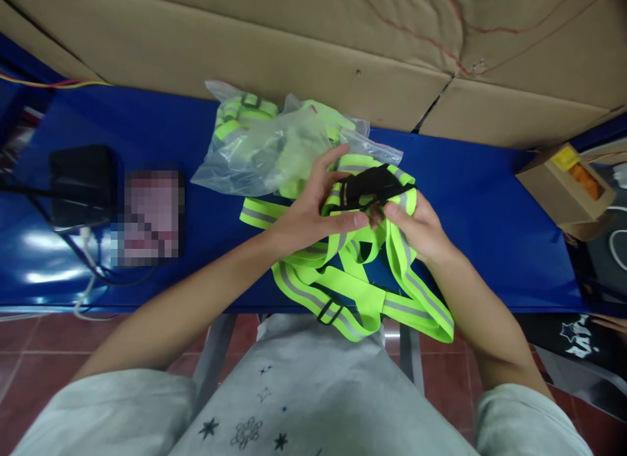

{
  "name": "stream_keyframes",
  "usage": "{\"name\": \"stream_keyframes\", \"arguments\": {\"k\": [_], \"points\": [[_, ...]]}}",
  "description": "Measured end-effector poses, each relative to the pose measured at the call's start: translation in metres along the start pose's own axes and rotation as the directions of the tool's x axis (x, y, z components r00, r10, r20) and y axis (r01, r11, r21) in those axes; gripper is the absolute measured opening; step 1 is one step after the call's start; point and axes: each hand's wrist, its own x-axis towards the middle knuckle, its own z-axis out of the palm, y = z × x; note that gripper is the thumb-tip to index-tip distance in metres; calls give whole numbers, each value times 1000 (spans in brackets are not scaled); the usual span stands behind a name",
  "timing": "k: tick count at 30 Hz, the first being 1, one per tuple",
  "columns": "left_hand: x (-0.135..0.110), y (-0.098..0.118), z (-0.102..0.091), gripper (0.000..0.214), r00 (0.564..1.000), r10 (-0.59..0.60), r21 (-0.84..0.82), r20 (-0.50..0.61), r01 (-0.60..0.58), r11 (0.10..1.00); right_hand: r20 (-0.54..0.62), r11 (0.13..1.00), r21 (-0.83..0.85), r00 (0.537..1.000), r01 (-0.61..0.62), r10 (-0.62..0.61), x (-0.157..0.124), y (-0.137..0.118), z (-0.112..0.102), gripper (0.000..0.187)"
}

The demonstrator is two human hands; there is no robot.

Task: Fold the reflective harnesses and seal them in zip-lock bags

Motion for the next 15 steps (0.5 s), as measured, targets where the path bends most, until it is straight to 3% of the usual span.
{"name": "stream_keyframes", "arguments": {"k": [3,6,10,13,15], "points": [[0,2,3,114,1000,-3,32,29,2,999,-72,992,122,997,-23,32,1,-1,7,54],[-2,3,6,113,1000,-9,113,-9,10,994,-63,988,151,997,-39,49,0,-6,12,53],[-6,7,11,72,998,-34,229,-57,47,972,-93,998,53,996,13,-8,-4,-7,11,51],[-12,13,16,38,994,-108,233,23,100,967,-215,981,-145,963,132,-161,-10,-5,10,54],[-16,16,21,33,990,-126,237,68,106,966,-277,939,-295,925,175,-259,-15,-3,12,58]]}}
